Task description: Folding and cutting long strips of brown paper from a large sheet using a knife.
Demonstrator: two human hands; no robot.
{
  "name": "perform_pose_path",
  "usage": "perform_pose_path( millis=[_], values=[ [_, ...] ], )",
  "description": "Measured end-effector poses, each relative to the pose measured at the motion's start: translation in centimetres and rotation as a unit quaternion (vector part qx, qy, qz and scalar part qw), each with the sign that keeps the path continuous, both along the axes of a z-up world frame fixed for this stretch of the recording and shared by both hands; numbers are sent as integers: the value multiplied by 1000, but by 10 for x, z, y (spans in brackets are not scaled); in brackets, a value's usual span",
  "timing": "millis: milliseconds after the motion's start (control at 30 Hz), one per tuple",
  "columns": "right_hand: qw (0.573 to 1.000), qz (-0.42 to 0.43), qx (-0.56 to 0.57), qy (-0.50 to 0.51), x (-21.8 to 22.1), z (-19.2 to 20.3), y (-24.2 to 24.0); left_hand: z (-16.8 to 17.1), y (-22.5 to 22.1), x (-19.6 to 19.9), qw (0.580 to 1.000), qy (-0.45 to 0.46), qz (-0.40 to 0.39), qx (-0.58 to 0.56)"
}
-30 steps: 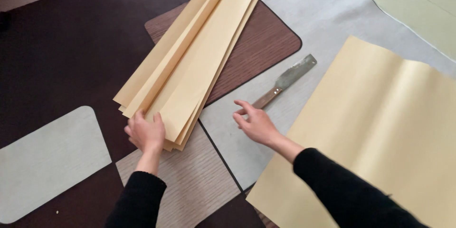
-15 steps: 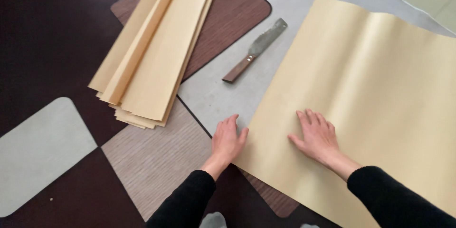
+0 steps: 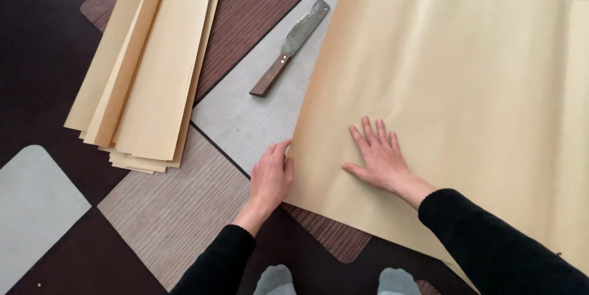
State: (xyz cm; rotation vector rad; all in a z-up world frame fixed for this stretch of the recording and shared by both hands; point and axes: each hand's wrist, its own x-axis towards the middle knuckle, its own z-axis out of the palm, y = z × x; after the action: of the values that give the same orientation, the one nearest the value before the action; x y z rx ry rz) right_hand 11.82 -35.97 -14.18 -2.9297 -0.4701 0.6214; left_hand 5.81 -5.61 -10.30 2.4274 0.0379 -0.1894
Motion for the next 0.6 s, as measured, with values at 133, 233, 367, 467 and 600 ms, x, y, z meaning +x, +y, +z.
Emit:
perform_pose_path(
  millis=[133, 233, 367, 467, 600],
  values=[
    [1000, 27, -3, -8, 12, 9, 16, 7, -10, -7, 994, -35, -41, 93],
    [999, 30, -4, -25, 16, 17, 21, 13, -25, -14, 991, -39, -74, 104],
    [994, -16, 39, -102, 20, -10, 13, 5, -51, -18, 977, -59, -137, 153],
    [980, -171, 103, 3, 32, -13, 11, 2, -70, -18, 962, -82, -168, 199],
    [960, -237, 142, 48, 35, -3, 23, -12, -86, -19, 963, -70, -185, 182]
  ],
)
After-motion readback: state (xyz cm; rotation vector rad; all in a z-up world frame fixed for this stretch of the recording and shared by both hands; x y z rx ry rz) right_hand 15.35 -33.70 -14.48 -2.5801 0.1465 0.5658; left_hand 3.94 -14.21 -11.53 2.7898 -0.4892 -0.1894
